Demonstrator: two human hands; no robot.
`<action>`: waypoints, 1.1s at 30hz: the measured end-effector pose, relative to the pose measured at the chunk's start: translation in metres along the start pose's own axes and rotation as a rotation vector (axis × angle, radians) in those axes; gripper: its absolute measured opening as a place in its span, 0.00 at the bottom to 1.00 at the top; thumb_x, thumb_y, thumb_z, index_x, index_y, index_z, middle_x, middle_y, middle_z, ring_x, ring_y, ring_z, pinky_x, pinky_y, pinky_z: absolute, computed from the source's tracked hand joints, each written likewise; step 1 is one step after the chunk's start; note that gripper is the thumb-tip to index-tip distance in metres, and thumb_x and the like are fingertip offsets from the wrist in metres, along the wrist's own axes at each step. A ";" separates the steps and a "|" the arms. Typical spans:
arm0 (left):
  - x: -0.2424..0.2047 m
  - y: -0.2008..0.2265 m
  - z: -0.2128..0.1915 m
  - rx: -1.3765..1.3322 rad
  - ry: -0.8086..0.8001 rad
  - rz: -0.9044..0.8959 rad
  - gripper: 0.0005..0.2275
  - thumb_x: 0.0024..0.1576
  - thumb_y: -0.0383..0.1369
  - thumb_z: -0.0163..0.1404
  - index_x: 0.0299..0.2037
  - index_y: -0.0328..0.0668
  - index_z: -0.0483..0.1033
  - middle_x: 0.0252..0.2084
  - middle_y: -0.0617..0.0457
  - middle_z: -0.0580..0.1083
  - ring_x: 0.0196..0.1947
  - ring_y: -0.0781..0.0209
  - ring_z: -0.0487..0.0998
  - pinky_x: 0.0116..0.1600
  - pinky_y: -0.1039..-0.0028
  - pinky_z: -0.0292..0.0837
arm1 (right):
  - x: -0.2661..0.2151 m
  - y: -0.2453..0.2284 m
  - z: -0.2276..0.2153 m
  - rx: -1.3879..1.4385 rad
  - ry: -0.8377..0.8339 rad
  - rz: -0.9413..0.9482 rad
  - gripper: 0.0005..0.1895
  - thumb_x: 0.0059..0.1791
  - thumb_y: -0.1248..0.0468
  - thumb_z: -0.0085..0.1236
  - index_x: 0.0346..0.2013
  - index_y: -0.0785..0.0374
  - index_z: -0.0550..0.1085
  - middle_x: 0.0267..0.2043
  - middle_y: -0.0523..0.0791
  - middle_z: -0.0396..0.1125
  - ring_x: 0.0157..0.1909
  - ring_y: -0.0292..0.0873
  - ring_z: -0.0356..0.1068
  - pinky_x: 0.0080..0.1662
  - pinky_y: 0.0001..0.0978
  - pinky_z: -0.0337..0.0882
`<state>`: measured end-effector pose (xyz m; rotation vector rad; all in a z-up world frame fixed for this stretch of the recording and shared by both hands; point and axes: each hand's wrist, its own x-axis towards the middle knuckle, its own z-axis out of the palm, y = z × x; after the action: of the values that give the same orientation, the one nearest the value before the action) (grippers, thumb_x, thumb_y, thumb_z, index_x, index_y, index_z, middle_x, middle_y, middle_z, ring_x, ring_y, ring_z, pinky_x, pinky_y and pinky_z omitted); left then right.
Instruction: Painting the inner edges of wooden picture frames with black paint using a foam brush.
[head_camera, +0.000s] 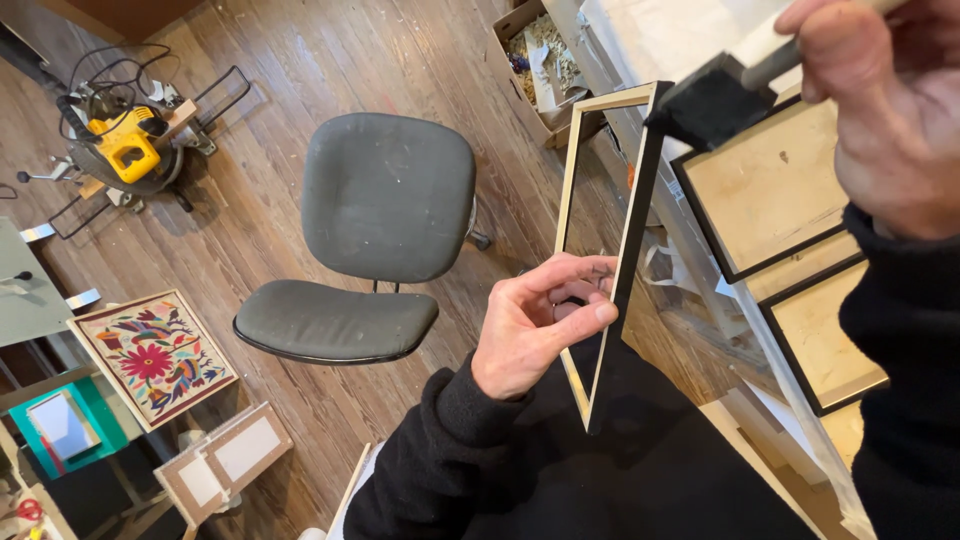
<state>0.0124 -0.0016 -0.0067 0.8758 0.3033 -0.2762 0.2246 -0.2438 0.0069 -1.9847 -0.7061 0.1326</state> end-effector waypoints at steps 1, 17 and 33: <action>-0.001 0.000 0.000 0.001 -0.001 0.000 0.18 0.61 0.20 0.57 0.61 0.26 0.74 0.50 0.54 0.76 0.47 0.72 0.75 0.56 0.79 0.74 | -0.001 0.009 -0.001 0.000 0.002 0.000 0.18 0.69 0.53 0.48 0.49 0.67 0.72 0.33 0.45 0.64 0.33 0.36 0.65 0.36 0.24 0.63; -0.006 -0.002 0.005 0.017 -0.005 -0.003 0.17 0.61 0.20 0.57 0.60 0.27 0.75 0.50 0.55 0.75 0.48 0.71 0.76 0.56 0.78 0.74 | -0.010 -0.012 -0.008 -0.135 0.057 0.161 0.16 0.72 0.57 0.43 0.51 0.66 0.73 0.36 0.43 0.65 0.36 0.34 0.64 0.39 0.24 0.63; 0.006 -0.010 0.007 -0.084 0.059 0.014 0.19 0.60 0.21 0.57 0.62 0.25 0.73 0.49 0.53 0.76 0.45 0.69 0.77 0.53 0.77 0.74 | 0.003 -0.069 -0.002 -0.382 -0.061 -0.666 0.13 0.56 0.75 0.63 0.55 0.74 0.73 0.45 0.51 0.68 0.37 0.48 0.68 0.37 0.36 0.67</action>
<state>0.0151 -0.0142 -0.0115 0.8036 0.3613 -0.2233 0.1984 -0.2204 0.0669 -1.9881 -1.4774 -0.3671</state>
